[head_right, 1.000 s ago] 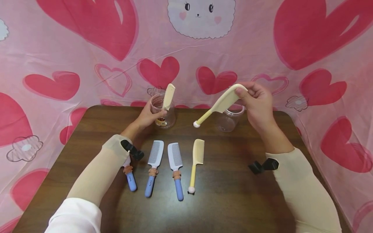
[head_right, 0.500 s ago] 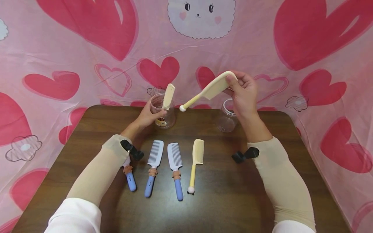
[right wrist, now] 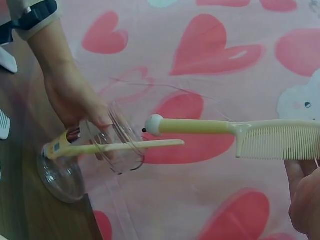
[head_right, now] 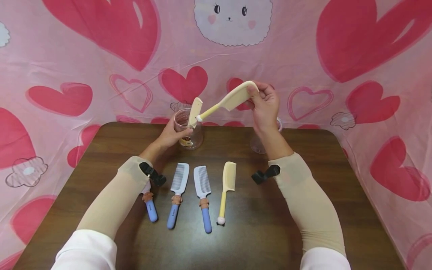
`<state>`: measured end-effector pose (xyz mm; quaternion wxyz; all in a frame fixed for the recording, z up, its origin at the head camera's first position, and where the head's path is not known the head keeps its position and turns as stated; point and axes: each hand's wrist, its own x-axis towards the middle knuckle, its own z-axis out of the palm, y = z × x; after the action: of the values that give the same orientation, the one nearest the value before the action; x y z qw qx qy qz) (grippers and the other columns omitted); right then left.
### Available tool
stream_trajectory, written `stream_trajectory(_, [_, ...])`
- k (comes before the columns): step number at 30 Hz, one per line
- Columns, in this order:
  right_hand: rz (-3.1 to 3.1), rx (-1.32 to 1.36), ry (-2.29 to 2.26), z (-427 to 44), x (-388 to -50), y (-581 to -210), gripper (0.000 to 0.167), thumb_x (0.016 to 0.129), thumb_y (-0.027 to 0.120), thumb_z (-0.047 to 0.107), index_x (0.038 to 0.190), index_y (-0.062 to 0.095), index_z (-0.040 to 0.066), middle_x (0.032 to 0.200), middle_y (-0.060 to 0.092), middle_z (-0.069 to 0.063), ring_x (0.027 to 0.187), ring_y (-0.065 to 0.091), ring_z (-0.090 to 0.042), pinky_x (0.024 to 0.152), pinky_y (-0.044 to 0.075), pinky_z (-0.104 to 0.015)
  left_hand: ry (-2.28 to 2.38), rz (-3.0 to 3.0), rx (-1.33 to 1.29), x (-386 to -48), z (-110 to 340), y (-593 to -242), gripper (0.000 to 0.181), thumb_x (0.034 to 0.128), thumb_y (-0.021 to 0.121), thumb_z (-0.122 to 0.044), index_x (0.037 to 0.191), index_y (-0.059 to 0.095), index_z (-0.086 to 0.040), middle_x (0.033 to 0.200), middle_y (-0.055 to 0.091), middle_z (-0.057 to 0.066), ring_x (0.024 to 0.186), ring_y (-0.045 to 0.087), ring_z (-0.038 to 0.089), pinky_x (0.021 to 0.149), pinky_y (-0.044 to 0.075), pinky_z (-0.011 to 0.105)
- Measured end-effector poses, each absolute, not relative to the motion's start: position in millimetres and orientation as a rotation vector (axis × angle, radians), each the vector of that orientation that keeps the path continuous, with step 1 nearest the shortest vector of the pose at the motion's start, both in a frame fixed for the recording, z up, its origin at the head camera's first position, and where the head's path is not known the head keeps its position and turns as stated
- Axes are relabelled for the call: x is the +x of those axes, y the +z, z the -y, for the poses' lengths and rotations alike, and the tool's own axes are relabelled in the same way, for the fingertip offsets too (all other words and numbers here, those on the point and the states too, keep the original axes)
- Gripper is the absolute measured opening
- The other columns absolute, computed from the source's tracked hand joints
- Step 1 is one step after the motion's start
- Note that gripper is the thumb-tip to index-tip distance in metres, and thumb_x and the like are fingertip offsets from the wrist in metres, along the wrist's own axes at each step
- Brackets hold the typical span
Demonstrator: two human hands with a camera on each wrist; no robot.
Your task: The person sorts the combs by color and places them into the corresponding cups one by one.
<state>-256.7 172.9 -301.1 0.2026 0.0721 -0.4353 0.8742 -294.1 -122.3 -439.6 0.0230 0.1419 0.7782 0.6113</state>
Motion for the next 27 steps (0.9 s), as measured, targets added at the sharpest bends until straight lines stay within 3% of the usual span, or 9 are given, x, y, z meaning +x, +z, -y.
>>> stream_trajectory(5, [1.182,0.207,2.462,-161,-262,-306,0.009,0.09,0.071,-0.004,0.088,0.071,0.005,0.079,0.073,-0.007,0.063,0.071,-0.014,0.058,0.059,-0.025,1.894,-2.407,0.433,-295,122,-439,0.084,0.0879,0.079,-0.011,0.156,0.03,-0.009,0.151,0.046,0.017,0.143,0.041,0.028,0.118,0.034,0.044])
stream_trajectory(11, [1.186,0.17,2.44,-145,-269,-313,0.021,0.094,0.065,-0.009,0.085,0.071,0.009,0.081,0.074,-0.005,0.066,0.071,-0.013,0.057,0.059,-0.024,1.925,-2.369,0.464,-292,121,-434,0.085,0.0884,0.079,-0.009,0.157,0.028,-0.007,0.152,0.043,0.022,0.145,0.039,0.033,0.12,0.031,0.047])
stream_trajectory(17, [1.242,0.164,2.449,-132,-270,-320,0.03,0.096,0.058,-0.012,0.082,0.07,0.012,0.08,0.074,-0.002,0.064,0.07,-0.012,0.06,0.06,-0.024,1.93,-2.373,0.466,-295,121,-440,0.083,0.0887,0.078,-0.008,0.156,0.03,-0.011,0.149,0.047,0.016,0.14,0.045,0.028,0.118,0.036,0.043])
stream_trajectory(27, [1.346,0.164,2.467,-113,-273,-334,0.027,0.096,0.062,-0.009,0.085,0.071,0.014,0.083,0.075,-0.003,0.067,0.07,-0.012,0.063,0.06,-0.025,1.917,-2.377,0.441,-294,121,-441,0.085,0.0887,0.078,-0.009,0.157,0.027,-0.009,0.149,0.046,0.017,0.136,0.047,0.028,0.117,0.037,0.043])
